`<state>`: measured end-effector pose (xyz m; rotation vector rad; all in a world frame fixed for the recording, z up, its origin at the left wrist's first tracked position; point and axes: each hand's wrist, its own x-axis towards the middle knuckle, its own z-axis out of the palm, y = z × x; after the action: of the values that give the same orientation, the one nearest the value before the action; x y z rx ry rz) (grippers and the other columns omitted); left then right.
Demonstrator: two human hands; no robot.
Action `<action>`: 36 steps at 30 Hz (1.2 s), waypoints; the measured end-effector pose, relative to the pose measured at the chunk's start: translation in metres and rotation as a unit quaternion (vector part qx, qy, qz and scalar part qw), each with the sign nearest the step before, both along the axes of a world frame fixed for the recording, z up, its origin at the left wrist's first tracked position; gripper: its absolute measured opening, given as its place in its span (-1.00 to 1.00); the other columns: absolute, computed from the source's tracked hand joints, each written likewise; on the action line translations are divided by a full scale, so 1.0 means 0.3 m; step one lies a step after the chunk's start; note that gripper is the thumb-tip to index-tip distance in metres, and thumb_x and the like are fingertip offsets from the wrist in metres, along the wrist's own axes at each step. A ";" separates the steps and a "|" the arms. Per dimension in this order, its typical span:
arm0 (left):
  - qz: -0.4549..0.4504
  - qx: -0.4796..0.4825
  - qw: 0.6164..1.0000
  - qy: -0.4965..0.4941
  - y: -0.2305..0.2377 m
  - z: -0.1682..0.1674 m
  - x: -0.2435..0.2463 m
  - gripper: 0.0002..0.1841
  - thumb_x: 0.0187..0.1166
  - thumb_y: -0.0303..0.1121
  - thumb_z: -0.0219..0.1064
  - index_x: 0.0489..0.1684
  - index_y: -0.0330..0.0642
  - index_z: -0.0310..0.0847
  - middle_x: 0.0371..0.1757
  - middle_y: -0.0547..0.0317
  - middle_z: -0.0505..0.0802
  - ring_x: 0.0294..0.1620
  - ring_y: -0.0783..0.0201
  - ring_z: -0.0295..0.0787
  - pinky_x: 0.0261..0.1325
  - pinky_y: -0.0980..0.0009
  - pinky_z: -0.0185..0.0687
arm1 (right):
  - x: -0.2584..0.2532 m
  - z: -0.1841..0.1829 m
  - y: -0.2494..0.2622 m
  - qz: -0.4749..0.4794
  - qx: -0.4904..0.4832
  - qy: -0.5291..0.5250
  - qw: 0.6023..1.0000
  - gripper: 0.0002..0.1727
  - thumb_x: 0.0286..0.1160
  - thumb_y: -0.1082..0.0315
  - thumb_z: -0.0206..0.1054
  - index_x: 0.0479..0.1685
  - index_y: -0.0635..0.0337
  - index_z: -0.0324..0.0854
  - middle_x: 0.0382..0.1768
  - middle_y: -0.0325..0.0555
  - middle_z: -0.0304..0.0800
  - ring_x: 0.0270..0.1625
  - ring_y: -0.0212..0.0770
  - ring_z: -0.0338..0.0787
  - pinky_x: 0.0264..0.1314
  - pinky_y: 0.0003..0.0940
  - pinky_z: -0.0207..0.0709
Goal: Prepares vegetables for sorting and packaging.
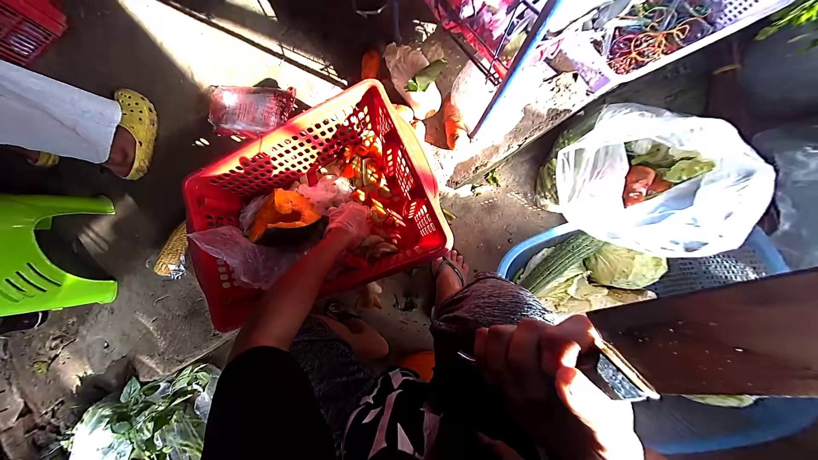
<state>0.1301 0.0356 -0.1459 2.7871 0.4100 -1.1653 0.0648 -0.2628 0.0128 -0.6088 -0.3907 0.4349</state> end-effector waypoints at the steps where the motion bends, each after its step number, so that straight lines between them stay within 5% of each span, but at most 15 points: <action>1: -0.005 -0.005 1.000 -0.013 -0.006 0.003 -0.007 -0.64 0.42 -0.11 0.49 0.12 -0.02 0.76 0.22 -0.15 0.80 0.36 -0.24 0.64 0.25 -0.39 0.47 | -0.001 0.000 -0.001 -0.001 0.001 0.000 1.000 -0.91 0.72 0.17 0.25 -0.06 -0.07 0.58 -0.48 -0.43 0.61 -0.36 -0.49 0.69 -0.18 -0.57 0.60; 7: -0.020 -0.075 0.997 -0.002 0.028 0.003 0.003 -0.64 0.53 -0.13 0.40 0.22 -0.04 0.71 0.28 -0.10 0.77 0.45 -0.16 0.60 0.33 -0.35 0.43 | -0.001 0.000 -0.004 -0.009 -0.009 -0.008 1.000 -0.91 0.74 0.16 0.23 -0.05 -0.08 0.56 -0.47 -0.43 0.59 -0.37 -0.50 0.67 -0.18 -0.57 0.60; 10: -0.012 -0.134 0.990 -0.039 0.080 0.019 0.010 -0.69 0.53 -0.21 0.42 0.09 -0.21 0.75 0.16 -0.17 0.82 0.32 -0.15 0.70 0.34 -0.24 0.52 | 0.003 -0.001 -0.011 -0.009 -0.006 -0.007 1.000 -0.92 0.74 0.18 0.23 -0.06 -0.09 0.56 -0.48 -0.44 0.59 -0.37 -0.50 0.68 -0.17 -0.57 0.62; 12: 0.041 -0.126 0.991 -0.017 0.085 0.105 0.033 -0.64 0.58 -0.24 0.42 0.23 -0.27 0.71 0.30 -0.23 0.76 0.44 -0.16 0.61 0.52 -0.18 0.37 | 0.004 -0.003 -0.012 -0.011 0.005 -0.005 1.000 -0.91 0.74 0.19 0.24 -0.03 -0.06 0.58 -0.46 -0.41 0.62 -0.35 -0.49 0.70 -0.16 -0.56 0.62; 15: 0.094 -0.141 0.979 -0.110 0.119 0.170 0.017 -0.50 0.52 -0.20 0.48 0.35 -0.31 0.65 0.42 -0.29 0.70 0.55 -0.17 0.51 0.63 -0.12 0.27 | 0.005 -0.004 -0.015 -0.019 0.005 -0.006 1.000 -0.91 0.72 0.19 0.26 -0.04 -0.06 0.58 -0.47 -0.42 0.61 -0.37 -0.49 0.69 -0.18 -0.56 0.62; 21: 0.135 -0.235 0.936 -0.223 0.175 0.230 0.023 -0.66 0.59 -0.34 0.40 0.29 -0.19 0.67 0.22 -0.01 0.82 0.28 0.19 0.73 0.44 0.15 0.57 | 0.000 -0.013 -0.041 -0.023 -0.016 -0.012 1.000 -0.90 0.73 0.16 0.25 -0.02 -0.10 0.58 -0.45 -0.42 0.61 -0.35 -0.49 0.68 -0.18 -0.55 0.62; 25: 0.189 -0.345 0.859 -0.327 -0.040 0.530 0.125 -0.67 0.49 -0.54 0.43 0.21 -0.24 0.59 -0.08 0.15 0.80 -0.16 0.45 0.73 -0.03 0.43 0.72 | -0.019 -0.030 -0.062 -0.055 0.021 -0.010 0.998 -0.90 0.73 0.16 0.26 0.03 -0.11 0.56 -0.39 -0.42 0.60 -0.28 -0.50 0.67 -0.04 -0.52 0.60; 28: 0.043 -0.443 0.785 -0.431 -0.233 0.608 0.260 -0.70 0.40 -0.49 0.45 0.09 -0.28 0.65 -0.15 0.32 0.84 -0.18 0.64 0.76 -0.07 0.65 0.73 | -0.019 -0.031 -0.087 -0.084 0.079 -0.008 0.993 -0.88 0.73 0.14 0.25 -0.08 -0.05 0.55 -0.43 -0.38 0.59 -0.31 -0.46 0.66 -0.06 -0.49 0.59; 30: -0.032 -0.412 0.806 -0.424 -0.391 0.642 0.371 -0.74 0.50 -0.38 0.43 0.08 -0.24 0.64 -0.18 0.23 0.84 -0.32 0.51 0.81 -0.21 0.51 0.82 | -0.012 -0.040 -0.114 -0.083 0.097 -0.022 0.992 -0.83 0.76 0.11 0.21 -0.10 -0.03 0.53 -0.44 -0.34 0.57 -0.30 -0.44 0.67 -0.06 -0.48 0.59; 31: -0.077 -0.349 0.832 -0.425 -0.480 0.653 0.423 -0.73 0.53 -0.27 0.42 0.10 -0.17 0.70 -0.11 0.16 0.86 -0.25 0.40 0.81 -0.11 0.36 0.78 | -0.009 -0.041 -0.128 -0.079 0.101 -0.023 0.991 -0.82 0.77 0.11 0.19 -0.11 -0.03 0.51 -0.43 -0.33 0.56 -0.29 -0.43 0.66 -0.05 -0.47 0.59; 33: -0.191 -0.293 0.825 -0.444 -0.662 0.635 0.527 -0.74 0.55 -0.23 0.37 0.06 -0.13 0.80 0.01 0.03 0.90 0.07 0.14 0.82 0.25 0.08 0.63 | -0.006 -0.042 -0.154 -0.079 0.109 -0.017 0.991 -0.83 0.78 0.12 0.17 -0.12 -0.03 0.51 -0.43 -0.33 0.56 -0.30 -0.42 0.65 -0.06 -0.46 0.57; 36: -0.278 -0.299 0.817 -0.408 -0.901 0.520 0.683 -0.78 0.52 -0.26 0.36 0.04 0.03 0.81 0.06 0.10 0.86 0.22 0.08 0.75 0.33 -0.02 0.55 | 0.000 -0.048 -0.171 -0.086 0.130 -0.006 0.988 -0.85 0.75 0.15 0.21 -0.13 -0.02 0.51 -0.43 -0.33 0.56 -0.30 -0.41 0.66 -0.08 -0.45 0.56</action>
<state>0.3352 -0.2348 0.0101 2.5070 -0.7505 0.0205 0.0649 -0.3139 -0.0016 -0.3870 -0.3965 0.2107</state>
